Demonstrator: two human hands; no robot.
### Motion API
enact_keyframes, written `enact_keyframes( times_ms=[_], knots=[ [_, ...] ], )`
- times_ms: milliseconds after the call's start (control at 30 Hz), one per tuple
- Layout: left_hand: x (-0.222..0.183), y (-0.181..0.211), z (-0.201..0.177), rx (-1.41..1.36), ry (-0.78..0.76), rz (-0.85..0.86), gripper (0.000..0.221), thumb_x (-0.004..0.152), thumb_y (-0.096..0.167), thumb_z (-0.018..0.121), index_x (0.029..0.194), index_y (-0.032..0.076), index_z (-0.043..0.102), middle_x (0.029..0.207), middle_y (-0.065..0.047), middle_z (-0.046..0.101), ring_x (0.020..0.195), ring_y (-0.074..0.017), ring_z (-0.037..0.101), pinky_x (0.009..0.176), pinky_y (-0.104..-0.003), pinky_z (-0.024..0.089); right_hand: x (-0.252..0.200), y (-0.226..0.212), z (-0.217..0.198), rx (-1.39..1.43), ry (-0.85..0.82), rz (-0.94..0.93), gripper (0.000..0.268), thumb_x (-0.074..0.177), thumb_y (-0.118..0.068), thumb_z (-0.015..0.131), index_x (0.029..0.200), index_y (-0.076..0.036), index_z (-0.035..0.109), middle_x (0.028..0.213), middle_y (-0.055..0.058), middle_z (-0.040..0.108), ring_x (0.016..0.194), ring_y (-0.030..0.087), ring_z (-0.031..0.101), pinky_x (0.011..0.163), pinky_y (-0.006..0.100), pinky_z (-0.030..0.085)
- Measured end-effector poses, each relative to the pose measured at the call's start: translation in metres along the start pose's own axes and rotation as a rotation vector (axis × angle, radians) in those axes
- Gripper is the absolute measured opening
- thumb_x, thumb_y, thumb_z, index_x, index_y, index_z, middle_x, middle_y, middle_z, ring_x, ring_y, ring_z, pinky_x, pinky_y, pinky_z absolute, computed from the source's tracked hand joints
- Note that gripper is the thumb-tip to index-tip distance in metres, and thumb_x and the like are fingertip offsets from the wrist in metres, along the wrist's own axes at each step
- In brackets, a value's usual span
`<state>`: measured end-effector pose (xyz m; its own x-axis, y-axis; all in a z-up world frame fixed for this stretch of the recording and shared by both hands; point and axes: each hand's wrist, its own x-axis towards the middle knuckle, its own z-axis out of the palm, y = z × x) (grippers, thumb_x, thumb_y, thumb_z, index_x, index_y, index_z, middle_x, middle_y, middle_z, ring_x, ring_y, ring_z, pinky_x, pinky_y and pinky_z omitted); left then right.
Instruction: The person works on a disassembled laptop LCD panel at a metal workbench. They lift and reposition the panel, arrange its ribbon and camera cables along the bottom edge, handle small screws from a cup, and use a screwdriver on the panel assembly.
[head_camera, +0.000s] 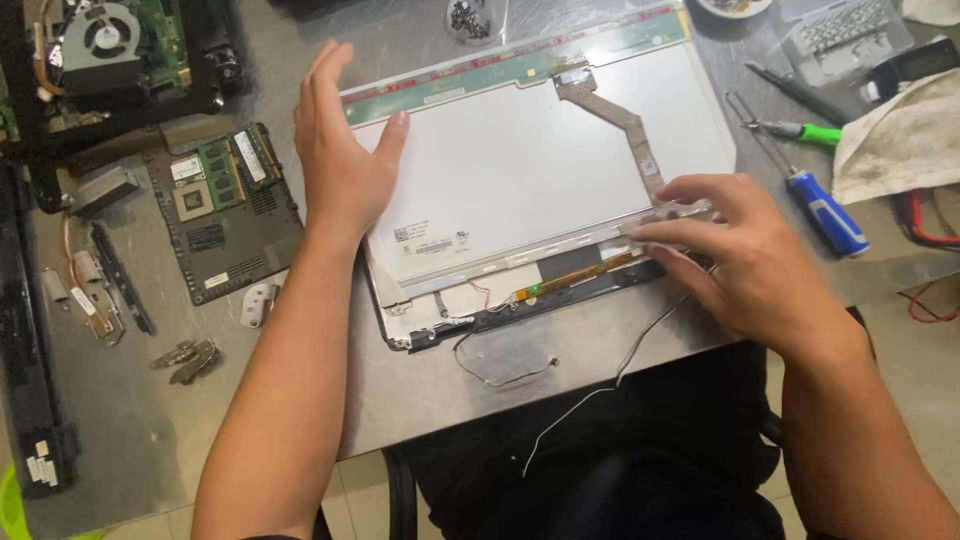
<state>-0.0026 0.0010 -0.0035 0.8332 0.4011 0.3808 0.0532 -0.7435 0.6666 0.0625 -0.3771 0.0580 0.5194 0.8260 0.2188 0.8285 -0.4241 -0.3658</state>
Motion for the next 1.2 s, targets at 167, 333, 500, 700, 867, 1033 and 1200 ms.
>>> enact_keyframes(
  times_ms=[167,333,500,700,867,1033,1200],
  knots=[
    [0.0,-0.009,0.0,0.031,0.011,-0.002,0.058,0.096,0.019,0.075,0.146,0.015,0.045,0.151,-0.009,0.048,0.137,-0.0351,0.048,0.113,-0.051,0.037,0.016,-0.027,0.019,-0.015,-0.062,-0.065,0.021,0.09,-0.026,0.077,0.111,-0.021,0.075,0.124,0.012,0.059,0.111,0.034,0.056,0.098,0.048,0.046],
    [-0.002,-0.008,-0.002,0.061,-0.012,0.01,0.063,0.092,0.018,0.079,0.145,0.018,0.045,0.147,-0.007,0.048,0.129,-0.034,0.047,0.109,-0.047,0.04,0.02,-0.051,0.033,-0.101,-0.096,-0.041,0.02,0.092,-0.032,0.075,0.11,-0.024,0.075,0.117,0.005,0.061,0.108,0.031,0.056,0.095,0.048,0.043],
    [-0.002,-0.008,-0.001,0.03,0.009,0.011,0.063,0.092,0.016,0.08,0.145,0.017,0.046,0.149,-0.006,0.048,0.131,-0.034,0.05,0.11,-0.048,0.041,0.019,-0.055,0.041,-0.088,-0.153,0.048,0.016,0.094,-0.027,0.072,0.104,-0.016,0.066,0.108,0.007,0.059,0.103,0.028,0.055,0.091,0.045,0.039],
    [-0.003,-0.009,0.0,0.018,0.032,0.043,0.062,0.091,0.016,0.08,0.143,0.016,0.047,0.149,-0.007,0.046,0.132,-0.0345,0.054,0.109,-0.05,0.043,0.021,-0.058,0.04,-0.024,-0.195,0.142,0.007,0.098,-0.022,0.068,0.1,-0.017,0.063,0.097,-0.002,0.064,0.1,0.023,0.058,0.091,0.04,0.035],
    [-0.004,-0.007,-0.004,-0.004,0.022,0.079,0.061,0.091,0.012,0.083,0.142,0.015,0.048,0.149,-0.006,0.045,0.133,-0.0344,0.052,0.112,-0.048,0.042,0.025,-0.062,0.042,-0.111,-0.087,0.047,0.012,0.098,-0.02,0.074,0.104,-0.013,0.067,0.104,0.004,0.064,0.099,0.026,0.06,0.093,0.044,0.041],
    [-0.005,-0.008,-0.003,0.046,-0.005,0.05,0.055,0.091,0.017,0.082,0.138,0.014,0.053,0.148,-0.01,0.044,0.132,-0.0374,0.047,0.111,-0.05,0.04,0.035,-0.069,0.039,-0.116,-0.122,-0.08,0.014,0.093,-0.023,0.077,0.102,-0.017,0.07,0.104,0.007,0.061,0.096,0.026,0.06,0.086,0.042,0.043],
    [-0.003,-0.004,-0.005,0.05,-0.026,0.036,0.053,0.091,0.018,0.081,0.136,0.015,0.054,0.148,-0.009,0.044,0.129,-0.0354,0.049,0.109,-0.049,0.041,0.051,-0.065,0.03,-0.056,-0.224,-0.285,0.005,0.099,-0.024,0.07,0.101,-0.02,0.068,0.096,0.005,0.056,0.077,0.022,0.055,0.07,0.037,0.04]
  ],
)
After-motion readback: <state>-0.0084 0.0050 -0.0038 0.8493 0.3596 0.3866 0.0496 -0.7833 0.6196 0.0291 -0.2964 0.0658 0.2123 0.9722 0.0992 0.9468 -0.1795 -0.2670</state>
